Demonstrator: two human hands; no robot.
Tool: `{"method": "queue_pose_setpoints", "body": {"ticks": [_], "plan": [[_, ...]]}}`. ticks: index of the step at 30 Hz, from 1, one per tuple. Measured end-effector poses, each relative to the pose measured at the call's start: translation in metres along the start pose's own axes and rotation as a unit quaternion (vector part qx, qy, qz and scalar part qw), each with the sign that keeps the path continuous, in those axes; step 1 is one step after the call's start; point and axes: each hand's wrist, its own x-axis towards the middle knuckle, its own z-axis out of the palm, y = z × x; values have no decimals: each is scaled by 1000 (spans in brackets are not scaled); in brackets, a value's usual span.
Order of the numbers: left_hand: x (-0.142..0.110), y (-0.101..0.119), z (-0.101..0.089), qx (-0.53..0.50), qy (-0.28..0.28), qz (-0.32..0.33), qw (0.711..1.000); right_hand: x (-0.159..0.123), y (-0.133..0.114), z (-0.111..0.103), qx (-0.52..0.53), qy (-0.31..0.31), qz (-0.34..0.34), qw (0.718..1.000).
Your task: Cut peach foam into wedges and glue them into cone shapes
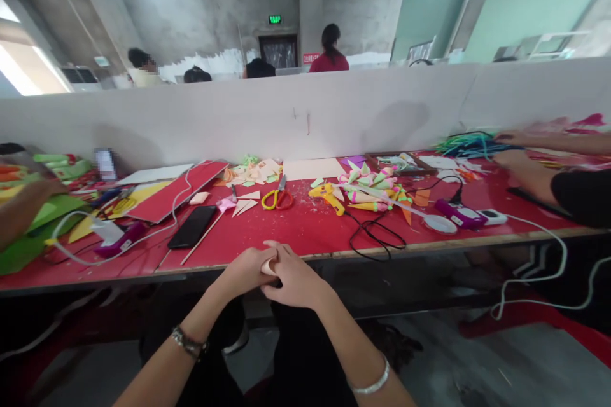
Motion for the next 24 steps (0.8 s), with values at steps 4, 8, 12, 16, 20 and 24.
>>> {"method": "queue_pose_setpoints", "body": {"ticks": [4, 8, 12, 16, 20, 24], "plan": [[-6, 4, 4, -3, -6, -15, 1000, -3, -1, 2, 49, -12, -9, 999], [-8, -1, 1, -34, 2, -28, 999, 5, 2, 8, 101, 0, -19, 995], [-1, -20, -4, -11, -9, -55, 998, 24, 11, 15, 114, 4, -26, 993], [27, -51, -20, 71, -26, -56, 996, 64, 29, 11, 107, -7, -24, 994], [78, -86, -45, 165, -41, 8, 985, 114, 57, 1, 111, -14, -14, 994], [125, -119, -50, 253, -92, 90, 959, 142, 89, 10, 162, 19, 31, 986]]}}
